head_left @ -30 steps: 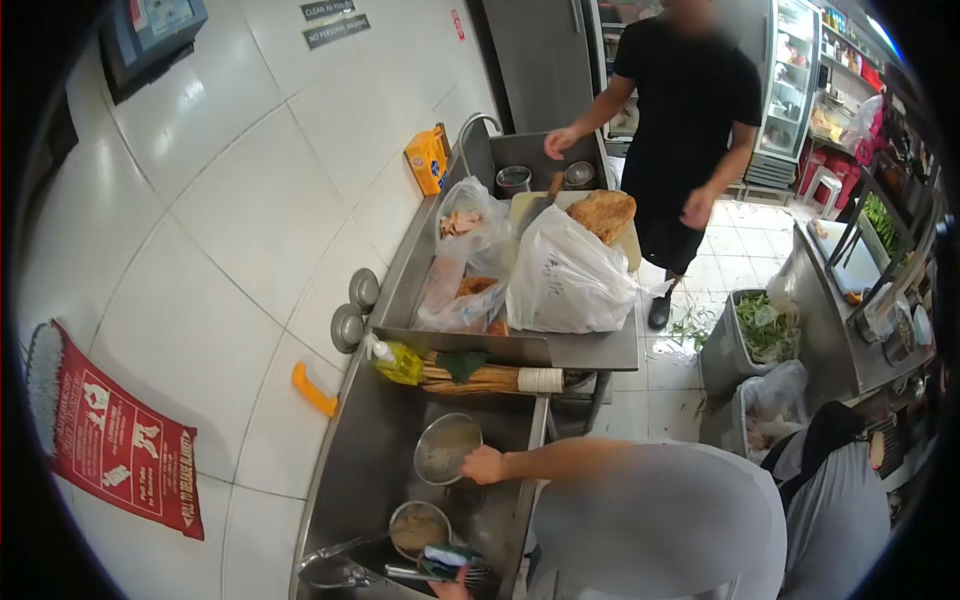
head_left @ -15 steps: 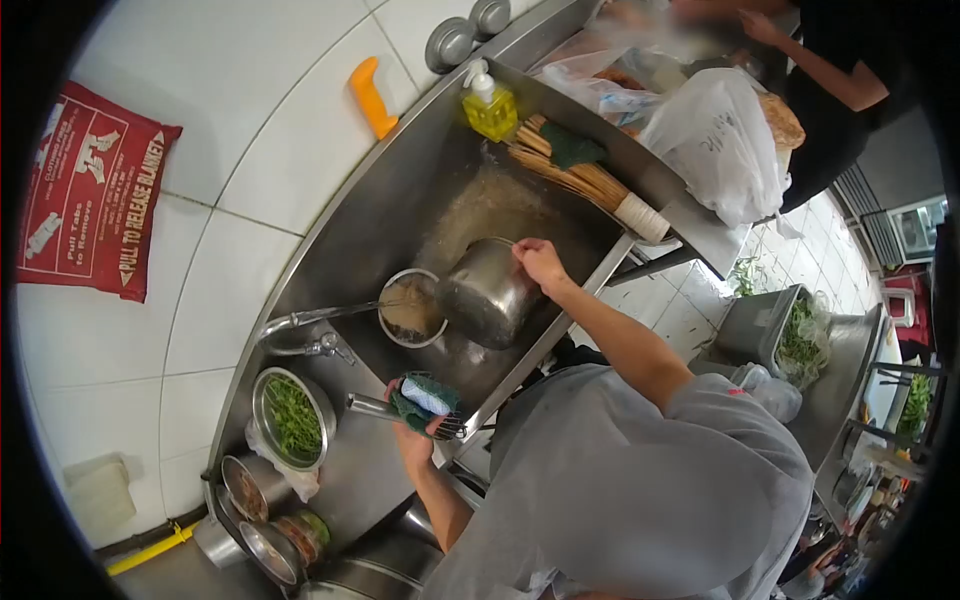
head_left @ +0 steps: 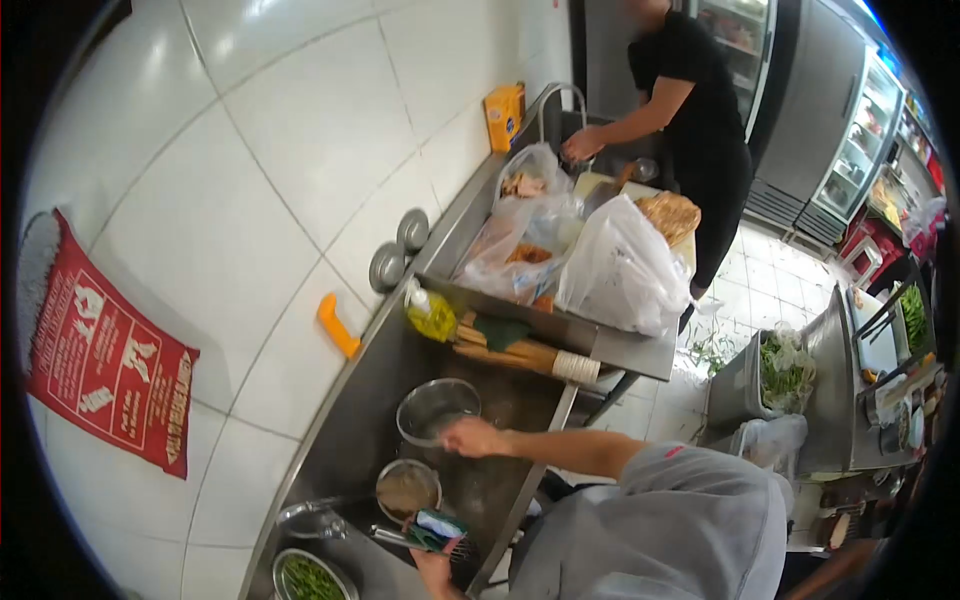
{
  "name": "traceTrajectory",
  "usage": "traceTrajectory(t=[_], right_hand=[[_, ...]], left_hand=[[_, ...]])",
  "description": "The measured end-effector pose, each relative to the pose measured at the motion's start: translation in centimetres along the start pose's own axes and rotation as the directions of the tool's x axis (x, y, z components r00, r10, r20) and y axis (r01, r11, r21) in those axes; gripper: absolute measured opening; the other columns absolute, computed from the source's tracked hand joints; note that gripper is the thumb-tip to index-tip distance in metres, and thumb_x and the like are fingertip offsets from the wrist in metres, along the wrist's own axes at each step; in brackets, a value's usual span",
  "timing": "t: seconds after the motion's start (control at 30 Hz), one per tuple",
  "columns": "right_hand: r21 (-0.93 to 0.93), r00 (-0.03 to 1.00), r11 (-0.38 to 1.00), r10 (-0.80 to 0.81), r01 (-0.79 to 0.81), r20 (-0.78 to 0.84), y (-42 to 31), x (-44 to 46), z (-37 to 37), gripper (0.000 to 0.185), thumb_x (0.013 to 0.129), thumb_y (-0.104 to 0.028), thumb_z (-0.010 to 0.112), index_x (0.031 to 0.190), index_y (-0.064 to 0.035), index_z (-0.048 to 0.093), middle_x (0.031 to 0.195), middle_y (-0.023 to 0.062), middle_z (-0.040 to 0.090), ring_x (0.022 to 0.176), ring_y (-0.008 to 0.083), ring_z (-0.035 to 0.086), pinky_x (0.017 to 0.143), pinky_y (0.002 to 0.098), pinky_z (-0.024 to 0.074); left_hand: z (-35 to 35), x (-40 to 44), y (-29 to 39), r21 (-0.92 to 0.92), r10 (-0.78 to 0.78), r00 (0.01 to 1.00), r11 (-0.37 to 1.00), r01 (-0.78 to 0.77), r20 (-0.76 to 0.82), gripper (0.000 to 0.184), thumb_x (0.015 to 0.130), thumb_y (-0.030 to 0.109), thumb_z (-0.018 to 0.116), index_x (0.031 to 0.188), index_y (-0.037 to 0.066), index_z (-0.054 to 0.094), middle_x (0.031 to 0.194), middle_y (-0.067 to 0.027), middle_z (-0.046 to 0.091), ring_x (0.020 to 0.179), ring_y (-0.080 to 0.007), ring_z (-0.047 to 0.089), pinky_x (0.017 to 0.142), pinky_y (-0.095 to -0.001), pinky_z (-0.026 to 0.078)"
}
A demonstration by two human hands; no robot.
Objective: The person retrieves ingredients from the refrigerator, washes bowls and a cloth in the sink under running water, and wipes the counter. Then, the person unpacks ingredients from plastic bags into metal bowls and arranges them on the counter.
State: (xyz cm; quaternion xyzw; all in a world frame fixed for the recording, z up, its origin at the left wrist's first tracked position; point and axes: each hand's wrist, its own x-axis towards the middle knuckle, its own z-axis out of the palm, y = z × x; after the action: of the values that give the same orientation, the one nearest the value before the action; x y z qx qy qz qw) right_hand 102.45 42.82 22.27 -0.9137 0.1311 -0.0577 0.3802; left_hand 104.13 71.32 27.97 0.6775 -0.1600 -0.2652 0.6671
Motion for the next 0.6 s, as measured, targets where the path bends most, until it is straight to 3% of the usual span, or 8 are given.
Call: traceTrajectory(t=[0.07, 0.2, 0.27, 0.33, 0.4, 0.53, 0.57, 0.6], right_hand=[[0.108, 0.988, 0.994, -0.002, -0.015, 0.153, 2.2, 1.2, 3.2, 0.021, 0.087, -0.024, 0.056, 0.097, -0.0085, 0.067, 0.092, 0.0126, 0.067, 0.09, 0.0347, 0.062, 0.079, 0.0433, 0.0493], [0.446, 0.984, 0.89, -0.014, 0.094, -0.178, -4.8, 5.6, 2.3, 0.023, 0.087, -0.025, 0.057, 0.094, -0.0065, 0.069, 0.082, 0.0098, 0.069, 0.076, 0.0255, 0.067, 0.07, 0.0386, 0.0531], [0.751, 0.987, 0.645, 0.045, -0.145, 0.152, -9.6, 8.2, 1.9, 0.023, 0.09, -0.02, 0.056, 0.097, -0.0018, 0.067, 0.085, 0.0102, 0.068, 0.074, 0.0177, 0.067, 0.064, 0.0298, 0.0539], [0.732, 0.952, 0.653, -0.052, -0.196, 0.302, -13.1, 10.0, 3.6, 0.021, 0.089, -0.017, 0.056, 0.093, 0.0009, 0.067, 0.082, 0.0087, 0.068, 0.064, 0.014, 0.065, 0.056, 0.027, 0.0534], [0.616, 0.846, 0.741, -0.126, -0.266, 0.517, -15.0, 11.6, 7.1, 0.028, 0.091, -0.025, 0.051, 0.092, -0.0012, 0.065, 0.084, 0.0085, 0.068, 0.074, 0.0175, 0.067, 0.065, 0.0358, 0.0552], [0.546, 0.741, 0.799, -0.205, -0.251, 0.64, -16.0, 11.9, 11.8, 0.024, 0.082, -0.026, 0.056, 0.075, -0.0065, 0.067, 0.068, 0.0068, 0.067, 0.06, 0.0177, 0.066, 0.056, 0.0329, 0.0551], [0.483, 0.736, 0.851, -0.191, -0.206, 0.649, -15.8, 12.3, 11.6, 0.024, 0.08, -0.026, 0.057, 0.07, -0.0078, 0.068, 0.065, 0.0064, 0.067, 0.056, 0.0177, 0.065, 0.054, 0.0322, 0.055], [0.389, 0.735, 0.91, -0.163, -0.146, 0.658, -15.9, 12.8, 10.8, 0.024, 0.078, -0.027, 0.058, 0.066, -0.0091, 0.068, 0.061, 0.006, 0.066, 0.053, 0.0178, 0.065, 0.052, 0.0315, 0.055]], left_hand=[[-0.1, 2.2, -1.7, -0.058, 0.001, 0.997, 0.998, 0.004, 0.076, 0.094, 0.052, -0.005, 0.085, 0.132, 0.002, 0.037, 0.117, -0.0084, 0.051, 0.105, -0.0215, 0.051, 0.09, -0.0335, 0.045], [-0.8, 3.0, -3.4, 0.004, -0.025, 0.996, 1.0, 0.025, 0.085, 0.089, 0.056, -0.007, 0.081, 0.133, 0.001, 0.037, 0.12, -0.0107, 0.051, 0.105, -0.0235, 0.053, 0.09, -0.0351, 0.045], [-0.5, 1.0, -2.3, -0.057, -0.019, 1.0, 0.998, 0.019, 0.009, 0.093, 0.054, -0.006, 0.083, 0.134, 0.002, 0.036, 0.119, -0.0102, 0.051, 0.105, -0.0233, 0.052, 0.092, -0.0353, 0.044], [-0.8, -0.2, -1.8, 0.02, 0.025, 0.996, 1.0, -0.023, -0.085, 0.095, 0.054, -0.004, 0.083, 0.135, 0.002, 0.034, 0.119, -0.0106, 0.051, 0.107, -0.0241, 0.051, 0.094, -0.036, 0.043], [-1.8, -1.9, -3.4, 0.246, 0.093, 0.972, 0.968, -0.037, -0.217, 0.097, 0.055, -0.003, 0.083, 0.138, 0.002, 0.032, 0.122, -0.0119, 0.051, 0.109, -0.0258, 0.051, 0.097, -0.0373, 0.042], [-0.6, -2.3, -2.9, 0.16, 0.012, 0.965, 0.987, 0.031, -0.261, 0.09, 0.062, 0.013, 0.083, 0.136, 0.001, 0.034, 0.118, -0.0112, 0.054, 0.108, -0.0244, 0.053, 0.095, -0.0369, 0.043], [-0.7, -1.6, -4.0, 0.19, 0.022, 0.984, 0.982, 0.012, -0.176, 0.083, 0.063, 0.015, 0.082, 0.132, 0.001, 0.039, 0.114, -0.0114, 0.056, 0.105, -0.0246, 0.055, 0.092, -0.0368, 0.044], [-0.4, -0.7, -4.5, 0.531, 0.172, 0.975, 0.844, -0.072, -0.141, 0.075, 0.064, 0.016, 0.08, 0.127, 0.001, 0.043, 0.108, -0.0147, 0.057, 0.101, -0.0296, 0.056, 0.09, -0.0363, 0.045]])
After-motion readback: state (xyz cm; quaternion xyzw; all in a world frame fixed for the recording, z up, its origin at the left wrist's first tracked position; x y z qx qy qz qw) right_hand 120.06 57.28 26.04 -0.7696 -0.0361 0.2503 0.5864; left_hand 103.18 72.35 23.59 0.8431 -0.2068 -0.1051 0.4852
